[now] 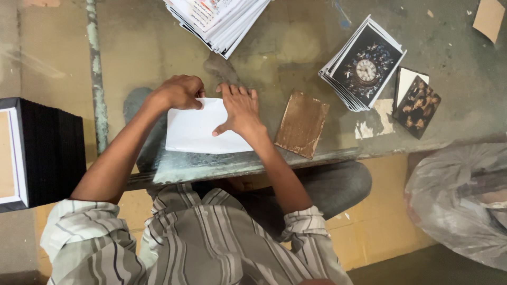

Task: The person assembles small cards by inserting a printed image into a white paper sleeve and then placing the sleeve into a black card frame. The person handles multiple cards, sleeves, and frames, stacking the finished items on the table.

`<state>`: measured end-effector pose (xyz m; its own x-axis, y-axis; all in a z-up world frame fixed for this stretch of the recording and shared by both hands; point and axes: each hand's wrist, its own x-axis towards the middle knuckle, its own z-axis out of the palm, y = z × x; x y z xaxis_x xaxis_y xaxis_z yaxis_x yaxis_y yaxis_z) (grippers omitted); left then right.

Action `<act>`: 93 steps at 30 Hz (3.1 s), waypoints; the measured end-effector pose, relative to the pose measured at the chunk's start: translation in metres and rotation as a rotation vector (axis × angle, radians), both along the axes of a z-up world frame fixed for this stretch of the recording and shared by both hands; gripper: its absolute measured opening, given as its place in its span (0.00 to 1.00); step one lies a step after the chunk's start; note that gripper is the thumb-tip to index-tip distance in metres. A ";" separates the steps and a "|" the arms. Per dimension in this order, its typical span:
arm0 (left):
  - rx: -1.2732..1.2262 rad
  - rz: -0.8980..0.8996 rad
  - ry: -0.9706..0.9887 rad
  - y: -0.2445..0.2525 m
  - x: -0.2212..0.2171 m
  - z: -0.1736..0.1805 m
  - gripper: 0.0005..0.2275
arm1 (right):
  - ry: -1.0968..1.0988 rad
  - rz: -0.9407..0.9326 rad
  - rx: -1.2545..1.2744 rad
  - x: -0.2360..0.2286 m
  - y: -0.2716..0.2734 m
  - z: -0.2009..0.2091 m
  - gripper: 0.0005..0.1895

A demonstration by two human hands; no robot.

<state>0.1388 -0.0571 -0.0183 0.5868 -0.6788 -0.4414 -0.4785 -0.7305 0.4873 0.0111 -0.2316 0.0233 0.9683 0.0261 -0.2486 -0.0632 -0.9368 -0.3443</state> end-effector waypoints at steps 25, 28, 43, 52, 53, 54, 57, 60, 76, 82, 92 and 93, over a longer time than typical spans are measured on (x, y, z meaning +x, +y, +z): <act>-0.154 -0.064 -0.145 -0.002 -0.034 0.027 0.08 | -0.184 0.031 0.104 -0.030 0.010 0.007 0.40; -0.140 -0.123 -0.038 -0.004 -0.016 0.042 0.10 | -0.246 0.076 0.048 -0.018 0.005 0.015 0.44; -0.308 -0.097 0.482 0.007 0.014 0.034 0.11 | -0.180 -0.024 -0.033 -0.012 0.016 0.026 0.47; -0.213 -0.104 0.021 -0.001 -0.002 0.039 0.09 | -0.190 0.028 -0.029 -0.009 0.003 0.005 0.55; -0.217 -0.063 0.000 -0.001 -0.005 0.042 0.10 | -0.193 0.035 -0.035 -0.007 0.003 0.003 0.55; -0.223 -0.022 -0.014 -0.001 -0.010 0.043 0.10 | -0.191 0.042 -0.043 -0.007 0.003 0.001 0.56; -0.216 0.054 -0.084 0.001 -0.017 0.051 0.11 | -0.102 0.034 -0.047 -0.005 0.003 -0.004 0.55; -0.194 0.111 -0.142 0.002 -0.026 0.049 0.10 | -0.064 0.025 -0.062 -0.015 0.001 -0.015 0.58; -0.222 0.226 -0.228 0.037 -0.017 0.029 0.14 | -0.036 0.054 -0.361 -0.046 0.031 -0.055 0.57; -0.333 0.264 -0.302 0.059 -0.019 0.003 0.11 | -0.022 -0.030 -0.312 -0.043 0.027 -0.047 0.61; -0.311 0.316 -0.513 0.051 -0.037 0.009 0.16 | -0.274 -0.145 0.006 -0.025 -0.017 -0.032 0.63; -0.269 0.304 -0.655 0.046 -0.044 0.014 0.21 | -0.254 -0.141 -0.004 -0.023 -0.018 -0.033 0.62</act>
